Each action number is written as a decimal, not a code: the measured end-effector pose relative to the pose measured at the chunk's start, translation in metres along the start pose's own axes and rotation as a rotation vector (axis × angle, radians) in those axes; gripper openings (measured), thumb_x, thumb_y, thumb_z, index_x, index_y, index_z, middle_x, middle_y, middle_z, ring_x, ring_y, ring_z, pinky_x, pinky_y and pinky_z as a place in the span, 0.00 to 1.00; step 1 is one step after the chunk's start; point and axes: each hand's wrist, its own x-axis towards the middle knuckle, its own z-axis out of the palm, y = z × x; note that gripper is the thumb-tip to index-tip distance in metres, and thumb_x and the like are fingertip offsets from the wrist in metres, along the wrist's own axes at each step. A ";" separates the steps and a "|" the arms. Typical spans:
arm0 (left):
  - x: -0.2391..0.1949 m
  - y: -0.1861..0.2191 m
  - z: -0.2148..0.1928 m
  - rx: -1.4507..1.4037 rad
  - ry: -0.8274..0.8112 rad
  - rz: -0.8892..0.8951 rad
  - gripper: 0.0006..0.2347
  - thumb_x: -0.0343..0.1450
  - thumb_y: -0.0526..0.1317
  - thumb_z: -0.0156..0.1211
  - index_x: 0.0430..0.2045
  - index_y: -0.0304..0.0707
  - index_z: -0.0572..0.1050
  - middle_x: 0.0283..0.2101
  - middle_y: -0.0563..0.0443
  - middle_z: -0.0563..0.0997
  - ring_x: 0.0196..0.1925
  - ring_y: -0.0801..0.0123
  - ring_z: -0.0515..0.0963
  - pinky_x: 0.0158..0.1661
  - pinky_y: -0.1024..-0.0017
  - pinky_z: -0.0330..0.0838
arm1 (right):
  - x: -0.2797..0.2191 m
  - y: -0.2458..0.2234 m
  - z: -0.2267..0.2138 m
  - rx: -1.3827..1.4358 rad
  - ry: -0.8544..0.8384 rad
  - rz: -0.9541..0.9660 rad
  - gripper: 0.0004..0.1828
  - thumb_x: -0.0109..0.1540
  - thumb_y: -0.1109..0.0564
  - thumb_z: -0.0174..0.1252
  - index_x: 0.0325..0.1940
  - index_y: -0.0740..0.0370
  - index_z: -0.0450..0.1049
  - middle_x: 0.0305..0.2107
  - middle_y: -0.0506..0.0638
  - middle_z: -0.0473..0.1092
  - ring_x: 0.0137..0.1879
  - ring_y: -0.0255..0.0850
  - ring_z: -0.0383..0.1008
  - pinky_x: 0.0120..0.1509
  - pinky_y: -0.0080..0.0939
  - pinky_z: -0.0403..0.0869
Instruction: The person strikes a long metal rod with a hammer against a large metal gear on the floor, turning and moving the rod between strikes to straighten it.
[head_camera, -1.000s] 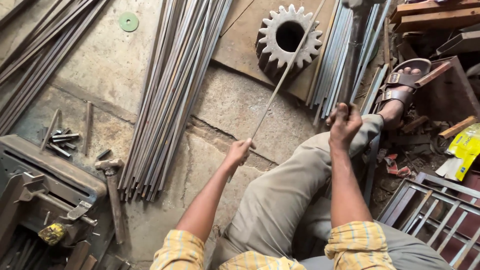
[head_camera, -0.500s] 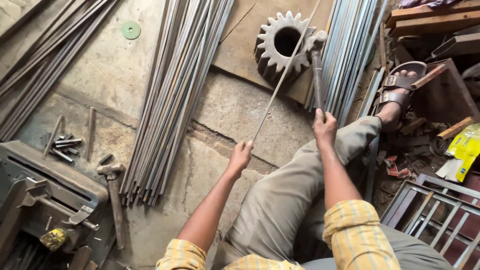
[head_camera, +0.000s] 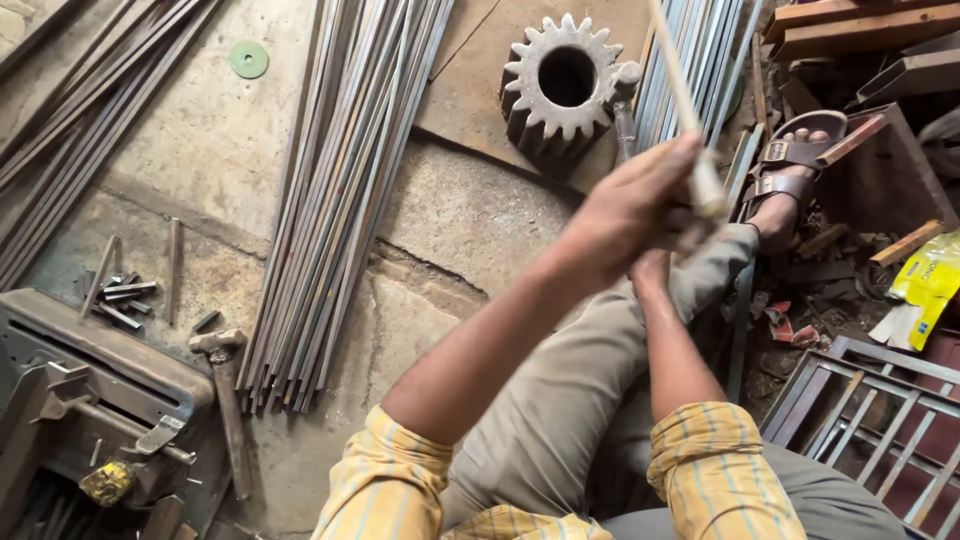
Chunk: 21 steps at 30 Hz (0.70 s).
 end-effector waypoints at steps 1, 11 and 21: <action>-0.001 -0.001 0.011 -0.072 -0.053 0.024 0.16 0.82 0.49 0.50 0.47 0.30 0.70 0.33 0.45 0.78 0.28 0.70 0.78 0.27 0.74 0.74 | -0.001 0.002 0.000 0.034 -0.024 0.033 0.18 0.70 0.47 0.54 0.38 0.67 0.72 0.24 0.55 0.70 0.29 0.48 0.70 0.34 0.49 0.68; 0.031 -0.005 0.015 -0.394 -0.403 0.042 0.15 0.85 0.47 0.40 0.47 0.31 0.67 0.32 0.36 0.77 0.28 0.64 0.79 0.26 0.74 0.73 | 0.006 0.000 0.006 0.186 -0.072 0.115 0.16 0.68 0.49 0.55 0.41 0.66 0.72 0.24 0.54 0.70 0.27 0.46 0.69 0.30 0.47 0.67; 0.046 -0.010 -0.001 -0.455 -0.626 0.034 0.21 0.85 0.46 0.35 0.46 0.19 0.72 0.39 0.23 0.80 0.26 0.52 0.80 0.25 0.66 0.73 | 0.005 -0.002 0.012 0.214 -0.080 0.140 0.14 0.66 0.50 0.55 0.44 0.65 0.71 0.25 0.53 0.70 0.24 0.43 0.69 0.26 0.45 0.66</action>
